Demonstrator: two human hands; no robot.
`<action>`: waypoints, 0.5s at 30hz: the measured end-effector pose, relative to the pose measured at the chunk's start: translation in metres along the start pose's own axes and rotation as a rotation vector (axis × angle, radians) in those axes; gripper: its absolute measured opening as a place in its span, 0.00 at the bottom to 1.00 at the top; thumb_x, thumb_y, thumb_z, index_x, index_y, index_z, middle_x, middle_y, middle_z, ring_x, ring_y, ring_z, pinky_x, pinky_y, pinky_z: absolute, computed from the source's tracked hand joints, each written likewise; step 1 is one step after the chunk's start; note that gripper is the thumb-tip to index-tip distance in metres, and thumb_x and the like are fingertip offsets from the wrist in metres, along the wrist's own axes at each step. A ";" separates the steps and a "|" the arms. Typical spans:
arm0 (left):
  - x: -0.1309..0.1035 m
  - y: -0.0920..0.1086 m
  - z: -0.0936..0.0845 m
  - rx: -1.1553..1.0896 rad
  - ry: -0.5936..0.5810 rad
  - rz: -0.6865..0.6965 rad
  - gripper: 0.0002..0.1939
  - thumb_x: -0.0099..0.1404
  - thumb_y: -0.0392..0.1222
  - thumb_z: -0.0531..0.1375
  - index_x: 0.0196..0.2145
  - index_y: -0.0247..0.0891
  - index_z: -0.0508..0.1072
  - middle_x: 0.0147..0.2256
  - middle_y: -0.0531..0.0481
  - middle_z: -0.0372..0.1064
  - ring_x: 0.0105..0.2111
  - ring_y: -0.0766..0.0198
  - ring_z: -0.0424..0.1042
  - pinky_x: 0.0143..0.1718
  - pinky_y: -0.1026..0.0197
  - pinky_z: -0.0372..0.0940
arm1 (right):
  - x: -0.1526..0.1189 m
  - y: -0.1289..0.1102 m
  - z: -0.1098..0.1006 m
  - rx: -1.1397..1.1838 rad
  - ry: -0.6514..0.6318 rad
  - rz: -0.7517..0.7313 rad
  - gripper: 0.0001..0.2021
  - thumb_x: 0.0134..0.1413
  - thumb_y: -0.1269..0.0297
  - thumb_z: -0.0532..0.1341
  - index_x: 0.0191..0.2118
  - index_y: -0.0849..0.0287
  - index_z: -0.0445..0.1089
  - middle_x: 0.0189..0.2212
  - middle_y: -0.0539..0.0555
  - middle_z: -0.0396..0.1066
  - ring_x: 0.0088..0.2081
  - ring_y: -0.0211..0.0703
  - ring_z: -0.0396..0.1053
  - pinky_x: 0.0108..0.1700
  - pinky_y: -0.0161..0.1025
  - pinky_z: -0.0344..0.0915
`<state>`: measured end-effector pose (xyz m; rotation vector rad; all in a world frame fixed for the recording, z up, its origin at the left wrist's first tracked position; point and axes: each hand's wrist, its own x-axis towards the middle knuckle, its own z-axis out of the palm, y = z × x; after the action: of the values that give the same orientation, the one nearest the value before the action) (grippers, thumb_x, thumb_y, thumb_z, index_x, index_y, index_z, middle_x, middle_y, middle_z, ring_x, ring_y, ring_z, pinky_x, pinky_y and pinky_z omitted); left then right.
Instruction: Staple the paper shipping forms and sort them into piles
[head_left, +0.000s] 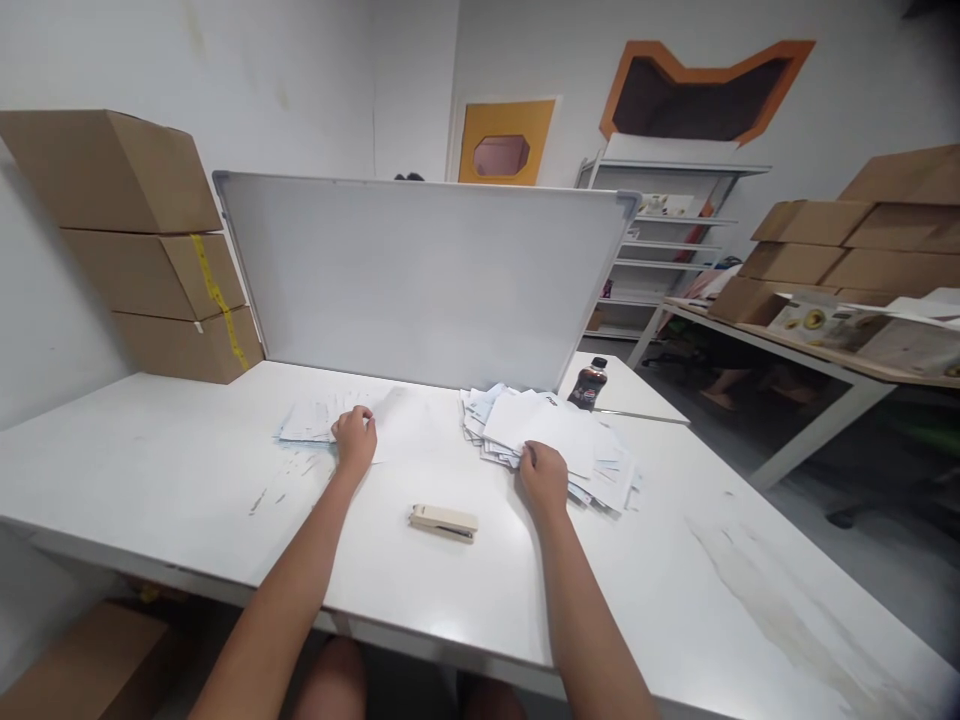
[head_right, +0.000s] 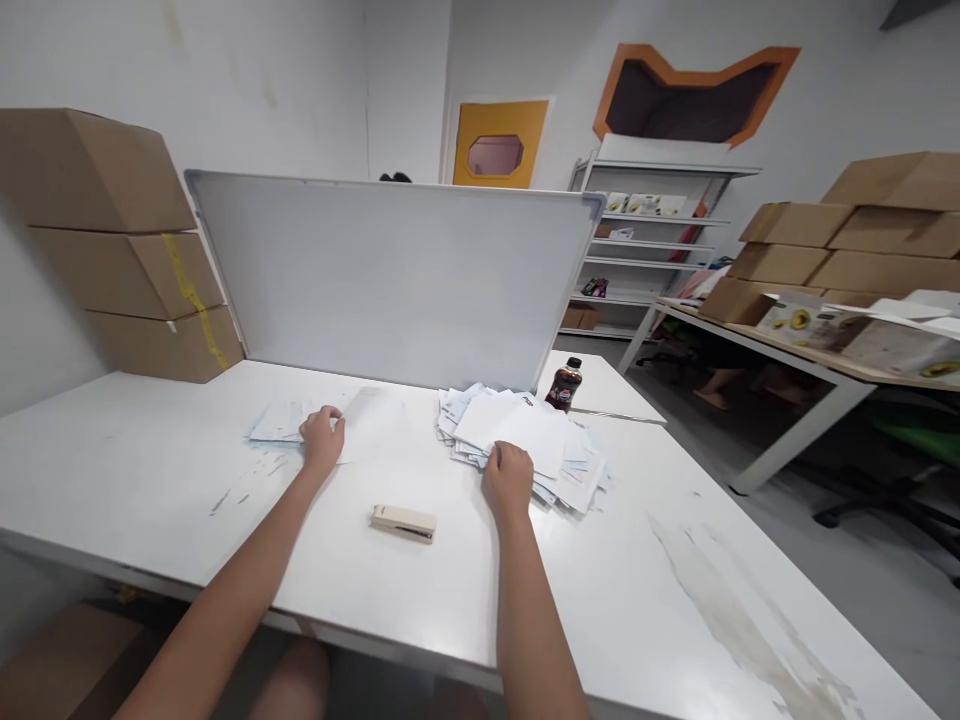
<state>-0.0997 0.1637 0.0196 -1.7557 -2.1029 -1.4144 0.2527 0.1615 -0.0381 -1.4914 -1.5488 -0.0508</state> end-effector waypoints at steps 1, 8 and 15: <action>-0.002 0.005 0.000 -0.118 0.026 0.050 0.03 0.63 0.37 0.55 0.35 0.42 0.66 0.37 0.45 0.70 0.44 0.52 0.67 0.51 0.48 0.58 | 0.000 -0.002 -0.001 0.015 0.001 -0.005 0.16 0.57 0.62 0.49 0.39 0.61 0.73 0.37 0.62 0.74 0.42 0.54 0.68 0.50 0.52 0.60; -0.015 0.033 0.009 -0.846 0.036 -0.025 0.15 0.66 0.54 0.55 0.43 0.42 0.64 0.40 0.47 0.68 0.42 0.59 0.69 0.46 0.57 0.64 | -0.007 -0.035 0.000 0.446 -0.126 -0.099 0.31 0.57 0.53 0.58 0.64 0.52 0.54 0.61 0.60 0.60 0.57 0.54 0.64 0.57 0.54 0.61; -0.029 0.036 0.021 -0.739 -0.024 -0.037 0.10 0.68 0.50 0.53 0.41 0.42 0.63 0.36 0.50 0.65 0.38 0.61 0.67 0.43 0.58 0.63 | -0.005 -0.049 0.004 0.692 -0.343 0.041 0.14 0.51 0.55 0.62 0.42 0.53 0.72 0.45 0.55 0.74 0.49 0.52 0.68 0.55 0.52 0.61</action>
<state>-0.0503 0.1537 0.0127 -1.9247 -1.7315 -2.4041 0.2100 0.1477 -0.0164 -0.9998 -1.5713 0.7276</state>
